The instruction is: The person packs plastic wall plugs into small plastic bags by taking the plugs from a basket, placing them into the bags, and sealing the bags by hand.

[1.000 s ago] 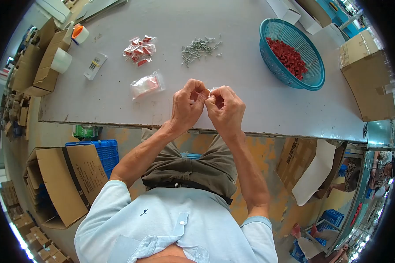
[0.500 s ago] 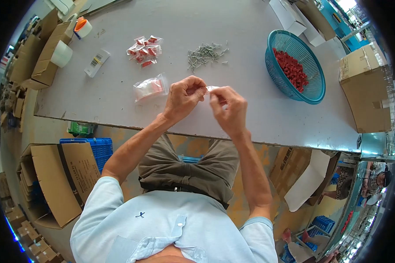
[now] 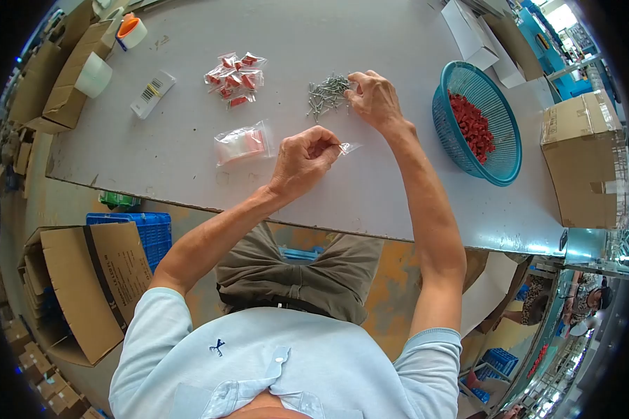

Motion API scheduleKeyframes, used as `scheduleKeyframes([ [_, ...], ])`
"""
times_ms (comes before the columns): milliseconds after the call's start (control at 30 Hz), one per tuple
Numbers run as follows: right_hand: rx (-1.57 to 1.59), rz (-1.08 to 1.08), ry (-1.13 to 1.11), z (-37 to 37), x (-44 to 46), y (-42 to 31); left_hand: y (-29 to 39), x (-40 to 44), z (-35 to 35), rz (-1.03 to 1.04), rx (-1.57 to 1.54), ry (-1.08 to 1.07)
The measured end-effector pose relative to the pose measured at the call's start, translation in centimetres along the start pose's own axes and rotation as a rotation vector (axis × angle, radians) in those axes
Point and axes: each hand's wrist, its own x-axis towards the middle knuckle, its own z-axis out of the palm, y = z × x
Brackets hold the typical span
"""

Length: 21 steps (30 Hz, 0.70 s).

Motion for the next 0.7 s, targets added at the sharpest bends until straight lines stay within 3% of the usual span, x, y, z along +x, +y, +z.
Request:
scheduleKeyframes([
  [133,0.044,0.046,-0.11,0.1,1.3,-0.2,0.5,0.1,-0.2,-0.016,-0.006,-0.016],
  [433,0.024,-0.041,-0.055,0.3,0.7,-0.8,0.2,0.3,-0.1,-0.023,-0.018,-0.004],
  [633,0.225,-0.016,0.061,-0.2,-0.9,-0.8,0.4,0.2,-0.2,-0.005,-0.007,0.046],
  [700,0.471,0.22,-0.063,-1.1,-1.6,-1.1,0.5,0.2,-0.2,-0.004,0.013,0.064],
])
